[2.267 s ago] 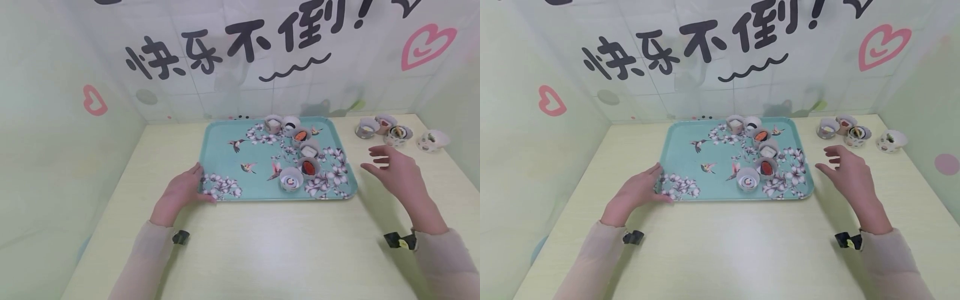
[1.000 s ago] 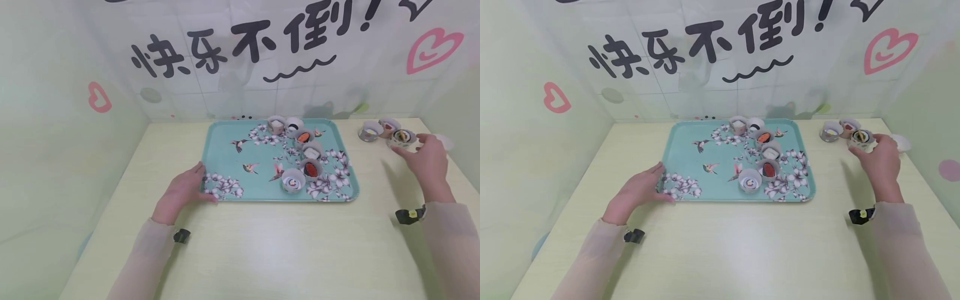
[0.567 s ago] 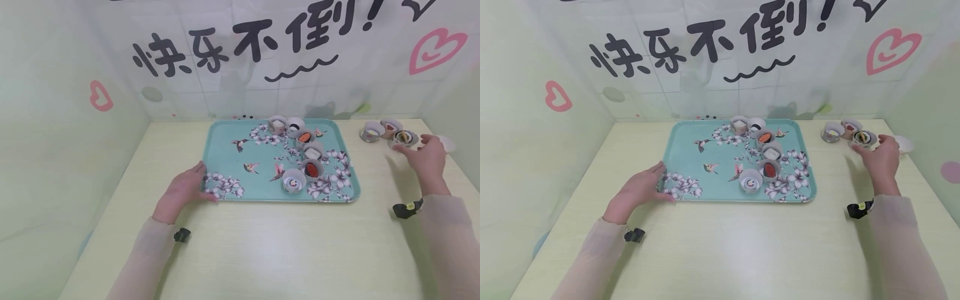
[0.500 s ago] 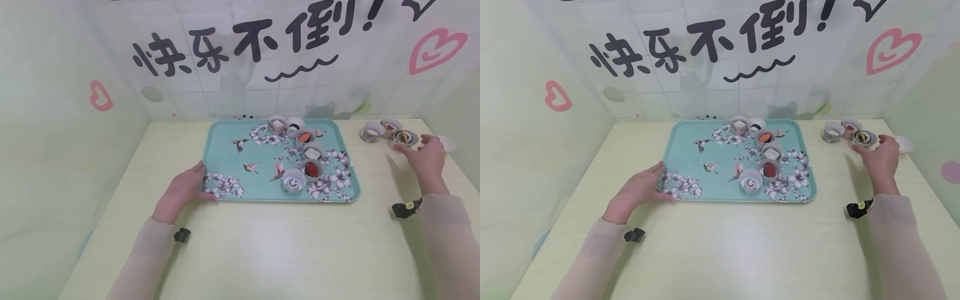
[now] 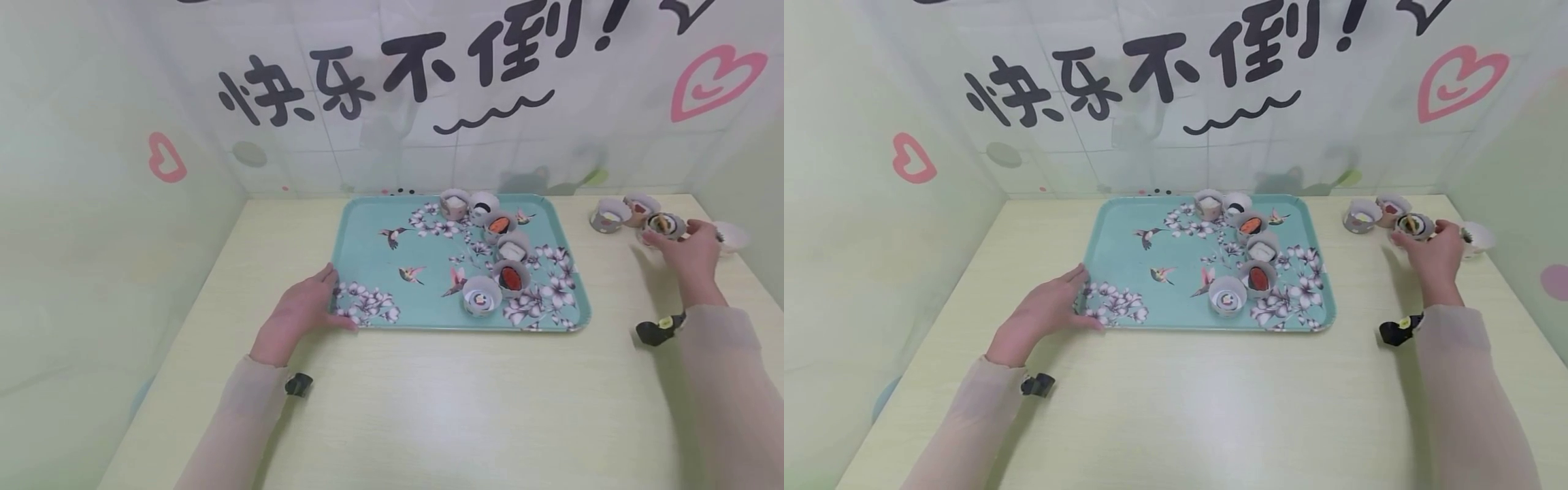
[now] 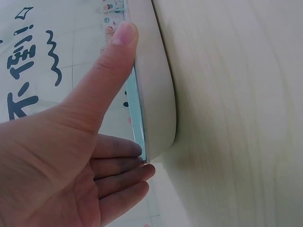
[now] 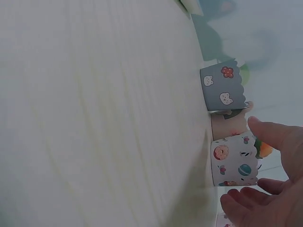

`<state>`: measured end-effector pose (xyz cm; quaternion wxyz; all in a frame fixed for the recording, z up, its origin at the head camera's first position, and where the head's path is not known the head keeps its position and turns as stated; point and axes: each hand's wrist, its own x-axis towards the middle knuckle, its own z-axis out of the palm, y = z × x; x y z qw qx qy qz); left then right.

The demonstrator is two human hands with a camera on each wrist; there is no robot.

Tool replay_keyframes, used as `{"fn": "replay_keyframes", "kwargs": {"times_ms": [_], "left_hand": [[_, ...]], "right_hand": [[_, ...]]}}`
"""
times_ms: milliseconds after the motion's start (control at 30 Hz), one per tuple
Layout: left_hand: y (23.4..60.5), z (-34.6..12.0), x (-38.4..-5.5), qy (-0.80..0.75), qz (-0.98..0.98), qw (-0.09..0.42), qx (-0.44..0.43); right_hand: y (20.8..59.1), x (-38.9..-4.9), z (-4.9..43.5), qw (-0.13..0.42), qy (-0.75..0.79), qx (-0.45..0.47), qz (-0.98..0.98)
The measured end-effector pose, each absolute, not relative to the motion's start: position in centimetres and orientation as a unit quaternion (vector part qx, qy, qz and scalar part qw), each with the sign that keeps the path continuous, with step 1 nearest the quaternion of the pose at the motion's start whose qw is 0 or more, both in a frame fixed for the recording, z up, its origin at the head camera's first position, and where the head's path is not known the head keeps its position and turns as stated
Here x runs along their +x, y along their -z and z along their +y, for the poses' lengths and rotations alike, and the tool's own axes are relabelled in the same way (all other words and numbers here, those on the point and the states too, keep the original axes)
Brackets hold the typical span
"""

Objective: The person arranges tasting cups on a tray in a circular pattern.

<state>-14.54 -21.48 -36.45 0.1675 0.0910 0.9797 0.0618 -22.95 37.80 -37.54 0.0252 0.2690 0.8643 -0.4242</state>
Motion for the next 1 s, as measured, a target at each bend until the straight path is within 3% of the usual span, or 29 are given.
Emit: {"fn": "replay_keyframes", "kwargs": {"times_ms": [1000], "left_hand": [[36.3,-21.3,-14.3,-0.061,0.980,0.164,0.093]], "right_hand": [[38.5,-24.3,38.4,0.023,0.442,0.296,0.847]]}}
